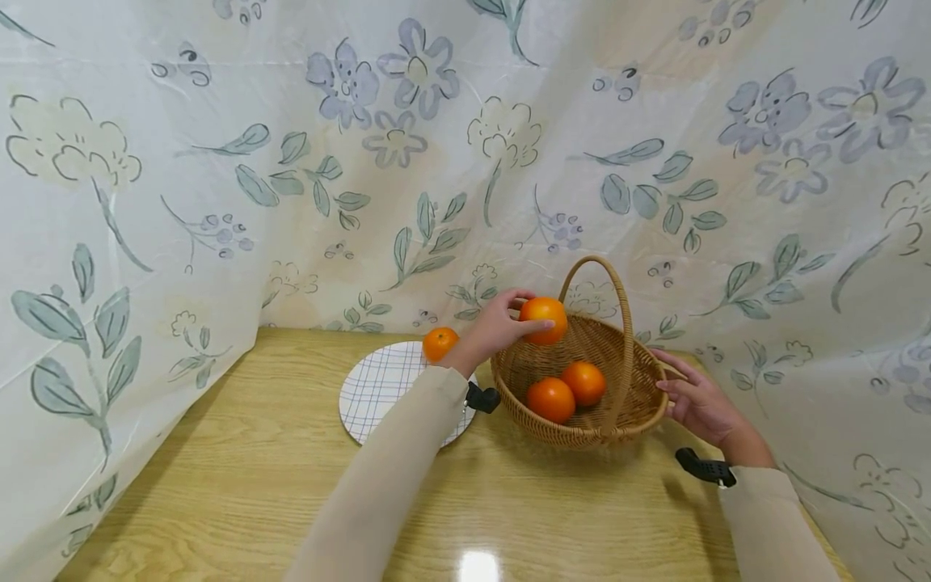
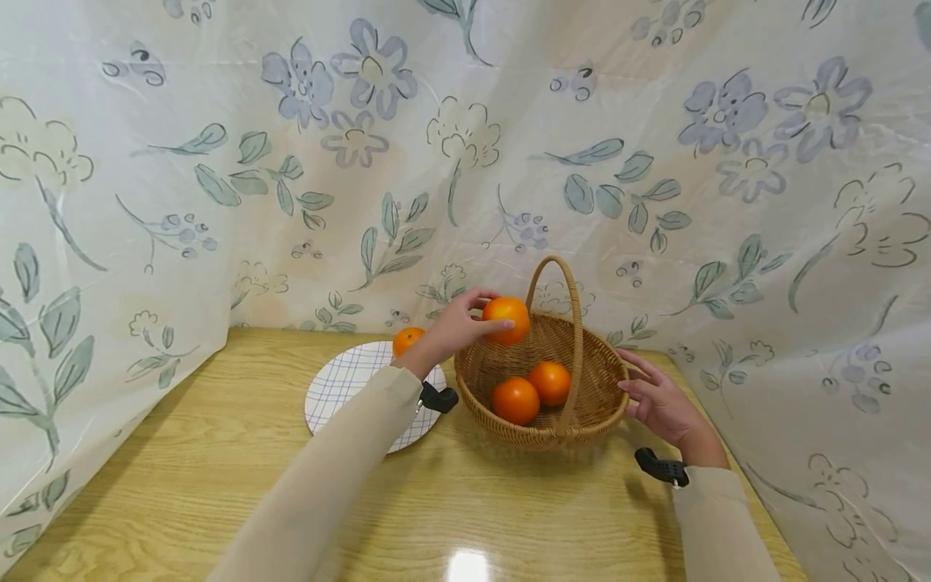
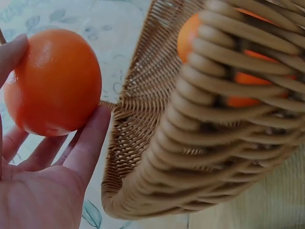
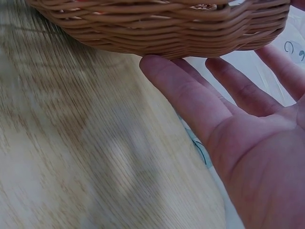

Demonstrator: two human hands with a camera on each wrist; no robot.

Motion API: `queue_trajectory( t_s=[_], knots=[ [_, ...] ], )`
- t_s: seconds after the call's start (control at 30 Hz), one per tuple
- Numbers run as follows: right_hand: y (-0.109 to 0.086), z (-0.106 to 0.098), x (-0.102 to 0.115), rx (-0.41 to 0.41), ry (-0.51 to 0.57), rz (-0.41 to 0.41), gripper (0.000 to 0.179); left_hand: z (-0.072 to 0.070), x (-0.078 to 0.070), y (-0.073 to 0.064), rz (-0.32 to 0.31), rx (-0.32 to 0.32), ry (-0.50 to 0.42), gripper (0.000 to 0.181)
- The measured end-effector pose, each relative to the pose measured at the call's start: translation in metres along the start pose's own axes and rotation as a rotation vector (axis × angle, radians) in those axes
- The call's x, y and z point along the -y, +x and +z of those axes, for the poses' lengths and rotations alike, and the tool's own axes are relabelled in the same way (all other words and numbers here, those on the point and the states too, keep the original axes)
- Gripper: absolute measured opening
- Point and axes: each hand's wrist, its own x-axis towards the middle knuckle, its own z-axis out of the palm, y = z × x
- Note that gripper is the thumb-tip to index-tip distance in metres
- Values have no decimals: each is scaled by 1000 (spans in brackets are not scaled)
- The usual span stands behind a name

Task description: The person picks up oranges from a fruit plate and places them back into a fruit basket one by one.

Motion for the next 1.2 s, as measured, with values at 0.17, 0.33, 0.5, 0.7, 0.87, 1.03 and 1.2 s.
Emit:
queue_trajectory(
  t_s=[0.17,0.33,0.5,0.7,0.87,1.03,1.2],
  knots=[
    [0,2,3,-7,-18,6,60,4,-4,4,-32,-9,18,64],
    [0,2,5,0,-33,10,62,12,-7,8,-54,2,-11,62],
    [0,4,8,-10,-57,22,64,21,-5,16,-54,-15,-7,59],
    [0,5,10,-31,-86,49,65,32,0,22,-72,-4,-28,55],
    [-1,5,9,-43,-108,54,66,38,-2,21,-131,18,-59,51],
    [-2,6,9,-59,-128,59,65,40,-3,21,-179,50,-46,55],
    [-4,10,9,-74,-134,66,66,42,-1,20,-208,68,-35,58]
  ],
)
